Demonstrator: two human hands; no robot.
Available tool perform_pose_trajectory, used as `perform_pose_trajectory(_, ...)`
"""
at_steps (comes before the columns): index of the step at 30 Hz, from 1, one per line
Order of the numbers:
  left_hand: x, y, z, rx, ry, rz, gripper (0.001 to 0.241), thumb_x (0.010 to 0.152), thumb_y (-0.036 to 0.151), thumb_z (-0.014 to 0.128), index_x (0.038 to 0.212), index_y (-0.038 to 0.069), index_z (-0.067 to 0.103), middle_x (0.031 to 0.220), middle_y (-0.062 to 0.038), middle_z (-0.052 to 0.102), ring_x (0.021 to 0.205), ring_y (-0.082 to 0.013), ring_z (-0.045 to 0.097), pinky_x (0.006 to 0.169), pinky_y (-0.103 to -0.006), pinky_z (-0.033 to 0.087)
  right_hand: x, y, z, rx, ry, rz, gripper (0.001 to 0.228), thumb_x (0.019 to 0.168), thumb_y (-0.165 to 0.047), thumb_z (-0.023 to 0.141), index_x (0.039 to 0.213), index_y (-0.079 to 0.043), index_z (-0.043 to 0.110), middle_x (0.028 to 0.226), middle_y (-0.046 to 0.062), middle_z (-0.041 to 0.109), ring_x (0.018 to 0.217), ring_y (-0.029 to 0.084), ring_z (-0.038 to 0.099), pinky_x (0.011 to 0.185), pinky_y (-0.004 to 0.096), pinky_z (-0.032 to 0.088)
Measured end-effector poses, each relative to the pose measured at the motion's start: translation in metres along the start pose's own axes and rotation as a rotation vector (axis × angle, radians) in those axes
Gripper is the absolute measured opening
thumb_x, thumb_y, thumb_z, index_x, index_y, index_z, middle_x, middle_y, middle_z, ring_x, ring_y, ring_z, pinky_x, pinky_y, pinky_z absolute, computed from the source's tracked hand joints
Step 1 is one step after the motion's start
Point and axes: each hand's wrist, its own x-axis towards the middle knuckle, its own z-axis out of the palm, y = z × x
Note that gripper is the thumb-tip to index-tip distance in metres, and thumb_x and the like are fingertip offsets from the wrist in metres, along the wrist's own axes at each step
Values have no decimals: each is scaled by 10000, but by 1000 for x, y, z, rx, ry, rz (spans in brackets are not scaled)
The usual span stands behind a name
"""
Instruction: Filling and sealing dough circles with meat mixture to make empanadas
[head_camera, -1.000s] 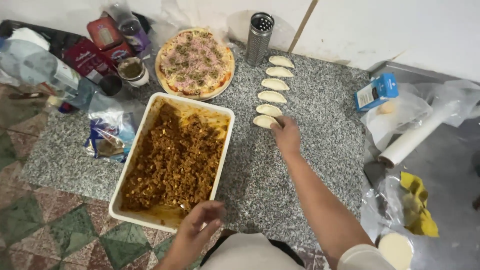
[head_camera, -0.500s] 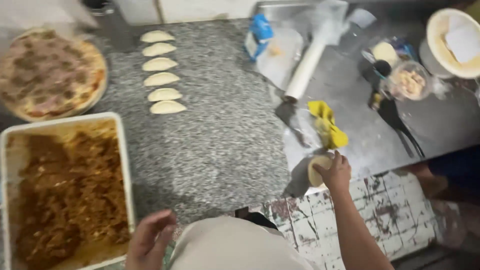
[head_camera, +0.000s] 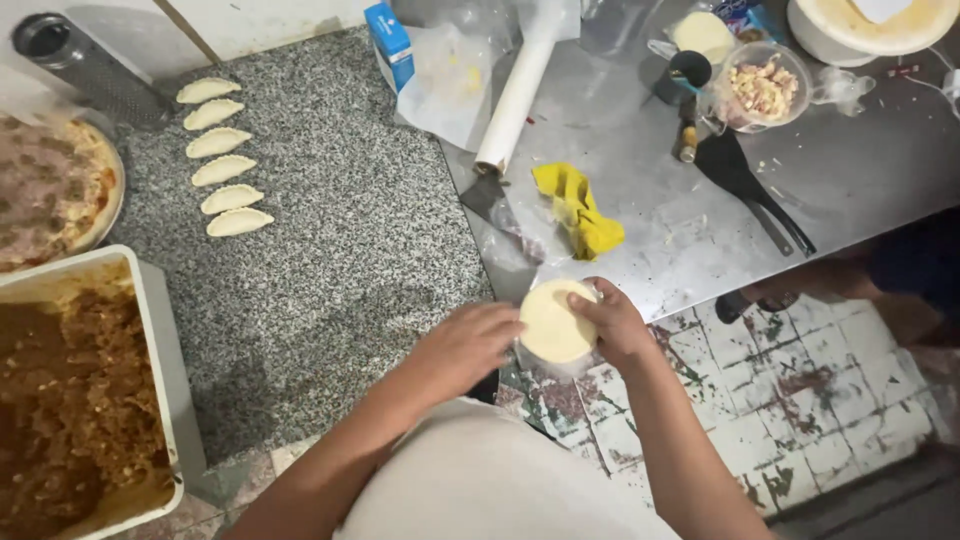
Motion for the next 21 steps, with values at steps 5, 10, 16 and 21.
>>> perform_pose_trajectory(5,31,-2,28,318,355,299,201,994,141,584,1177,67,624,1224,-66,639,1256,-249,573,1125,-434,439,-68,-57,47,378,-129,143,520,913,-409,669,1322,-96,595,1061,210,734,812,344,741,682,467,628)
perform_pose_trajectory(10,35,0,40,355,487,391,221,1054,244,502,1115,93,651,1144,-42,634,1171,-215,618,1079,-406,472,-73,-46,47,671,-298,265,684,952,-669,496,1365,-134,601,1229,153,708,889,298,691,725,414,591)
perform_pose_trajectory(16,27,-13,62,146,490,193,221,1051,214,512,1126,116,696,1178,-32,676,1164,-254,641,989,-438,542,-62,-34,54,713,-376,274,736,971,-686,447,1366,-80,579,1130,177,683,830,295,620,704,419,523)
perform_pose_trajectory(21,22,-6,43,-202,509,-82,104,827,253,807,793,249,709,815,102,728,857,-167,708,809,-337,544,-48,-12,57,556,-397,255,765,936,-735,444,1325,-102,623,1151,168,739,855,287,722,723,384,582)
